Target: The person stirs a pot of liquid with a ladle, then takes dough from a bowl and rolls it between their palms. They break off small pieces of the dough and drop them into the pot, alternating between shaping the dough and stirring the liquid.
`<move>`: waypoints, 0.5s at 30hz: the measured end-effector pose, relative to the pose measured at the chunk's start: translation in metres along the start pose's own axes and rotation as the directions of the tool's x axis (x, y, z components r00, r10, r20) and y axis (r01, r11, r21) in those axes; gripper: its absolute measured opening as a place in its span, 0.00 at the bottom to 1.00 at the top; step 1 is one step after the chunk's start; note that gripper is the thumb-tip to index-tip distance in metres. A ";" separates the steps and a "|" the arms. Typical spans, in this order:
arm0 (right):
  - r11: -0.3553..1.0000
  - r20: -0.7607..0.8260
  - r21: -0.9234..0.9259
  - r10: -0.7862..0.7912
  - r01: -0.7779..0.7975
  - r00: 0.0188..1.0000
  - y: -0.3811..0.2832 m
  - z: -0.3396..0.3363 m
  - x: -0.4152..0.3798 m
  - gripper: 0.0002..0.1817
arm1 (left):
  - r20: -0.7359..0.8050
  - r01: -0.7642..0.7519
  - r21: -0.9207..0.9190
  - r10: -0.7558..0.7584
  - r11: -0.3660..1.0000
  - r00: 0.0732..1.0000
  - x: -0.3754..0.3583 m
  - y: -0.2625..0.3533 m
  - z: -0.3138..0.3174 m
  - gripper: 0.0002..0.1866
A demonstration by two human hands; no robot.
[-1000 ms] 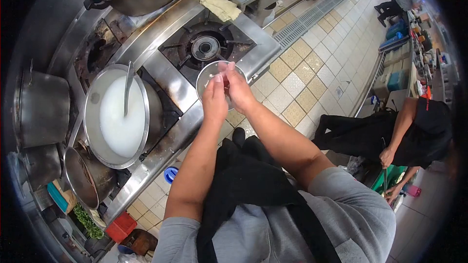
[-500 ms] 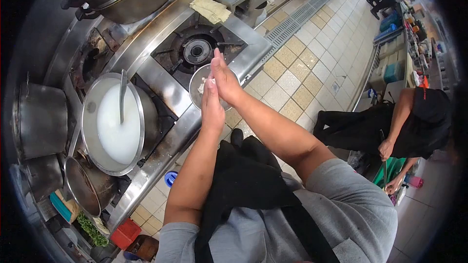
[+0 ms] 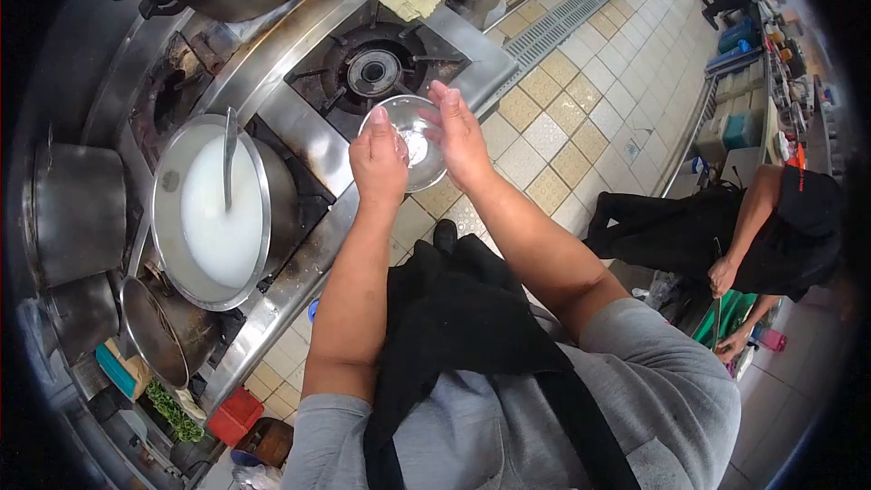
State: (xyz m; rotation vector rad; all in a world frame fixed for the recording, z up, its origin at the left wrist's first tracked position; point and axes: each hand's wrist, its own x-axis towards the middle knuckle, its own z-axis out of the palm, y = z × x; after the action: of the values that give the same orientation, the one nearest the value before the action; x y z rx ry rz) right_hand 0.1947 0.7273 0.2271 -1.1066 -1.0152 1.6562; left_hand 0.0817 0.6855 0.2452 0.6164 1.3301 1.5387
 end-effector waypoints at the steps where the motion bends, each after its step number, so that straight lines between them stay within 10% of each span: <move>1: 1.000 -0.005 0.001 0.002 -0.002 1.000 0.003 -0.001 -0.001 0.45 | 0.048 -0.004 0.013 0.004 1.000 0.999 -0.001 0.000 0.000 0.28; 10: 0.929 0.189 0.194 0.279 -0.315 0.941 0.001 0.004 -0.002 0.47 | 0.189 0.057 -0.174 -0.023 0.983 0.982 0.000 -0.010 0.002 0.20; 15: 0.940 0.167 0.286 0.143 -0.187 0.976 0.025 0.009 0.008 0.43 | 0.191 0.060 -0.178 -0.026 0.982 0.981 -0.012 0.005 0.008 0.11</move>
State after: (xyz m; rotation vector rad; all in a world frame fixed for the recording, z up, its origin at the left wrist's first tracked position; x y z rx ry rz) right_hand 0.1793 0.7263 0.2048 -0.8980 -0.7399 1.9749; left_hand 0.0913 0.6781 0.2545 0.5966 1.0401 1.5079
